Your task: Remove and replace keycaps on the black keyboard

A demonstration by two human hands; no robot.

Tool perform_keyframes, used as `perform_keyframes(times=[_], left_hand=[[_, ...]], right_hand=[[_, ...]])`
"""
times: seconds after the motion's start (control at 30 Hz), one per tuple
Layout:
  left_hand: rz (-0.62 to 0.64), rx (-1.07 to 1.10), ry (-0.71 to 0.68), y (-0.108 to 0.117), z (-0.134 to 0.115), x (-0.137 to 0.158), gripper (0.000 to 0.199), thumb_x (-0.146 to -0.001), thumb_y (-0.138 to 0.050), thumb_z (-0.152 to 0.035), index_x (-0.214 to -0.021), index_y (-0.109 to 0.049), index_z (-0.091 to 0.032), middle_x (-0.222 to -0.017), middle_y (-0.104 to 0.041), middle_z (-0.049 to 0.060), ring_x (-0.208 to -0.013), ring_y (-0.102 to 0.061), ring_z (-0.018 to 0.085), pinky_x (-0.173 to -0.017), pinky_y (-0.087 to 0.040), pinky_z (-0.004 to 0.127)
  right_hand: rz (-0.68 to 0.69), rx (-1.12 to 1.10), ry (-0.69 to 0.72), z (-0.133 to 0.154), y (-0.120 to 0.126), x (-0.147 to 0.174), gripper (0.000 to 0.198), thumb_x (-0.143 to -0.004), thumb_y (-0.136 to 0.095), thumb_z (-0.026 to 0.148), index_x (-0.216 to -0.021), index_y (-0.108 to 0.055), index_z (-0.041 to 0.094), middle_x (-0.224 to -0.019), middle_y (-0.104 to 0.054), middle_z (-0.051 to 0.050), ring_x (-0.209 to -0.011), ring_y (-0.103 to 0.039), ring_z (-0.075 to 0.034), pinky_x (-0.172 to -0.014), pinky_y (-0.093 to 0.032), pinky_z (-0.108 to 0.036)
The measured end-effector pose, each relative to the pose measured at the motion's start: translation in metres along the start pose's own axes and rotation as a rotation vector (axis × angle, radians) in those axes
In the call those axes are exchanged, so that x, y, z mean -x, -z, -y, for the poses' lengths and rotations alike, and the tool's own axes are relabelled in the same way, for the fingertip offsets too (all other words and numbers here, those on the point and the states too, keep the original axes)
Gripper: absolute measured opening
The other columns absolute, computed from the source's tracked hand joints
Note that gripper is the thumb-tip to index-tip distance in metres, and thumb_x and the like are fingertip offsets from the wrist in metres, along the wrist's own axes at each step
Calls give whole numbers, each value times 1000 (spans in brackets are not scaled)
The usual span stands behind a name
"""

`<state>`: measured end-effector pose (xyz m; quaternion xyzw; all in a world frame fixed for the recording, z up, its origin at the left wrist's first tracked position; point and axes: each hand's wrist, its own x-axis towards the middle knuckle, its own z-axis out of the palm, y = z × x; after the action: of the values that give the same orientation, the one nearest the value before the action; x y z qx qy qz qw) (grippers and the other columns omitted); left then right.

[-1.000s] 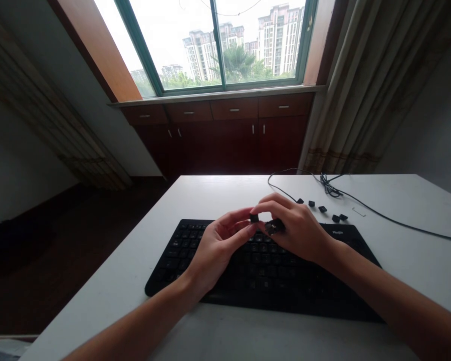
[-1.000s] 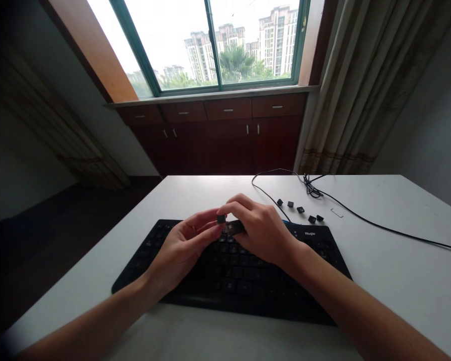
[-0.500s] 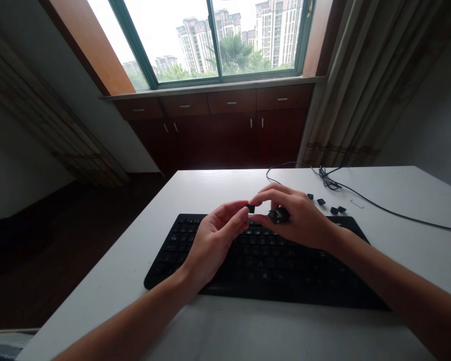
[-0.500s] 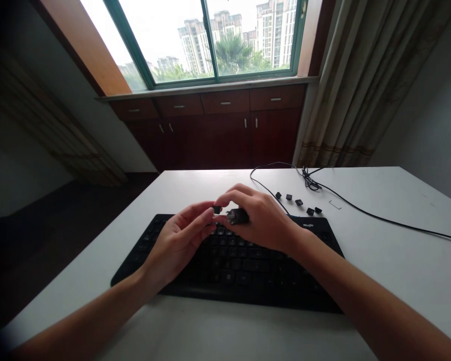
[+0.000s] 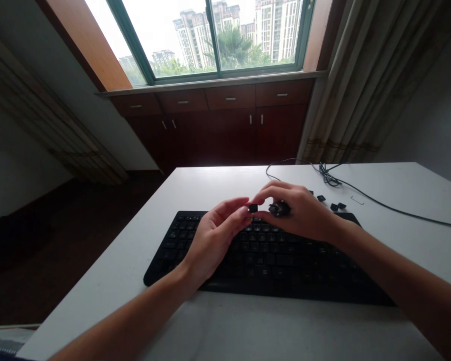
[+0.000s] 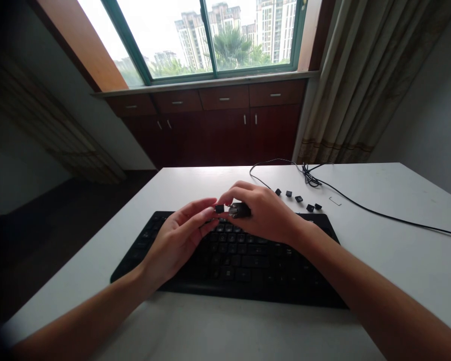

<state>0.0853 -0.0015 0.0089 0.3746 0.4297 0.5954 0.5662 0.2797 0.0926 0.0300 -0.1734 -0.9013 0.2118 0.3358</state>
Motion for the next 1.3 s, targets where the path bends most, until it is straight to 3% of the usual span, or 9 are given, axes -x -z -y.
perform_keyframes(times=[0.6,0.83,1.03,1.2,1.3], left_hand=[[22,-24,-16,4,3,1,31,-88,-79,-27,-118,-73,-23,-124,-72,4,-114,-68,19,-99,-55,26],[20,-54,-21,4,2,0,32,-90,-78,-28,-120,-71,-21,-126,-71,6,-115,-67,18,-100,-56,27],[30,-76,-8,5,1,1,33,-92,-76,-28,-123,-69,-21,-125,-72,7,-111,-68,17,-98,-57,25],[88,-171,-40,5,2,3,29,-94,-73,-30,-121,-68,-21,-120,-72,6,-104,-70,15,-95,-59,23],[179,-318,-133,4,3,6,23,-96,-70,-29,-118,-68,-21,-116,-72,5,-100,-70,15,-91,-59,23]], right_hand=[[27,26,-18,-8,3,2,17,-93,-72,33,-107,-70,24,-108,-73,-5,-95,-69,-20,-86,-55,-33],[-2,34,-35,-10,13,-1,14,-92,-70,28,-105,-72,23,-105,-74,-5,-91,-70,-19,-82,-55,-31],[60,70,-311,-14,58,-5,23,-85,-75,36,-101,-74,20,-86,-75,-2,-73,-67,-16,-68,-50,-29],[324,79,-552,-26,97,2,39,-83,-76,43,-119,-73,29,-99,-76,0,-77,-68,-18,-67,-51,-30],[444,109,-641,-33,111,7,35,-81,-77,46,-111,-77,28,-103,-77,-2,-86,-71,-22,-70,-53,-32]])
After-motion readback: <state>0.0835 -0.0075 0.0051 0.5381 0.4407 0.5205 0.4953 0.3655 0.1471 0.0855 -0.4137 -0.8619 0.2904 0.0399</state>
